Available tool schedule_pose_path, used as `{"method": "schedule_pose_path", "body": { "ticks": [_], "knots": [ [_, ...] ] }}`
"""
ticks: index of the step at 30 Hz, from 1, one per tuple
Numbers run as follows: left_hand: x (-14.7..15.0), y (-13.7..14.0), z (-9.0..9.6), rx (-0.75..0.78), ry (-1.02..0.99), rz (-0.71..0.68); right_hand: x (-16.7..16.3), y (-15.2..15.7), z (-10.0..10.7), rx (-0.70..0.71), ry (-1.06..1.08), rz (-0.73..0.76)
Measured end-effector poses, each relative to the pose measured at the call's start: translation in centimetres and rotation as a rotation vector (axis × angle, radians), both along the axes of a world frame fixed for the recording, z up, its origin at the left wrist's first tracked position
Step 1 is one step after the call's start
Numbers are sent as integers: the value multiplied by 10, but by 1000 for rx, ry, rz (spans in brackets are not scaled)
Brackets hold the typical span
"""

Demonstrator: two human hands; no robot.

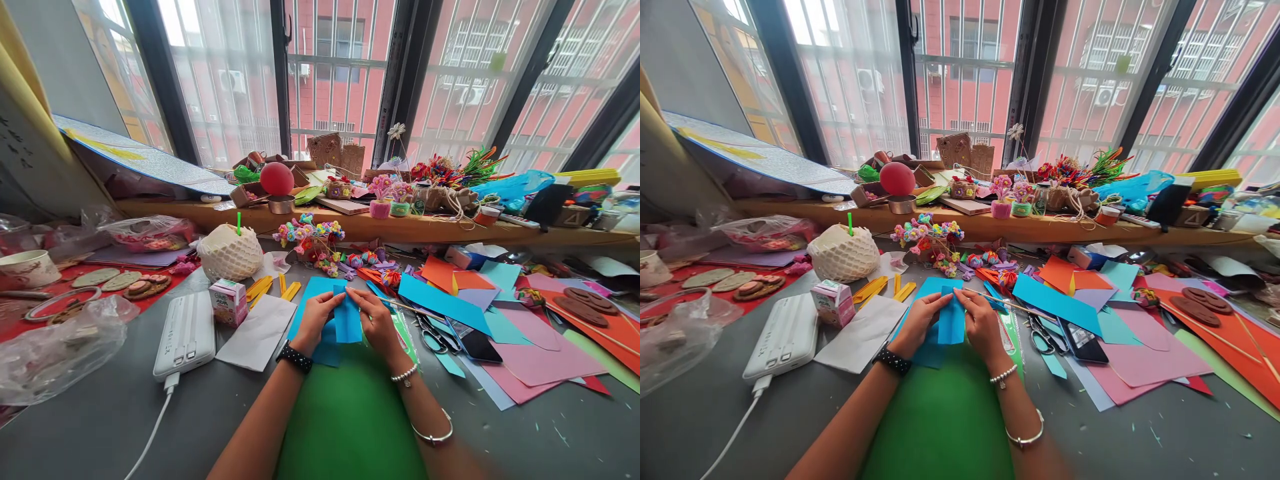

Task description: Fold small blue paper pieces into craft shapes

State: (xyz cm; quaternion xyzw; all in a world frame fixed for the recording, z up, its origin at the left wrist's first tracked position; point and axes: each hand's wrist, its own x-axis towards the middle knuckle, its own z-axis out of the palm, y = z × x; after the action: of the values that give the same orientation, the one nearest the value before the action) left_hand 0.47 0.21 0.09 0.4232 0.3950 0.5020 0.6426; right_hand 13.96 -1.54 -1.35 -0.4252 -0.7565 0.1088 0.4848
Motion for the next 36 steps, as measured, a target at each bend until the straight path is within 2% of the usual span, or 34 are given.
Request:
{"method": "schedule_pose_path", "body": {
  "ticks": [3, 6, 10, 14, 17, 26, 36],
  "knots": [
    [-1, 2, -3, -2, 24, 5, 0, 1, -1, -9, -9, 25],
    [-1, 3, -4, -24, 52, 72, 0, 1, -1, -38, 7, 52],
    [0, 1, -1, 7, 75, 86, 0, 0, 1, -99, 119, 101],
    [2, 1, -1, 63, 139, 41, 4, 0, 5, -242, 382, 20],
    [4, 1, -3, 90, 163, -26, 8, 1, 6, -339, 479, -48],
    [3, 4, -10, 191, 255, -63, 8, 5, 3, -415, 417, -81],
    [2, 3, -9, 226, 313, -72, 5, 5, 0, -387, 399, -103]
  ]
}}
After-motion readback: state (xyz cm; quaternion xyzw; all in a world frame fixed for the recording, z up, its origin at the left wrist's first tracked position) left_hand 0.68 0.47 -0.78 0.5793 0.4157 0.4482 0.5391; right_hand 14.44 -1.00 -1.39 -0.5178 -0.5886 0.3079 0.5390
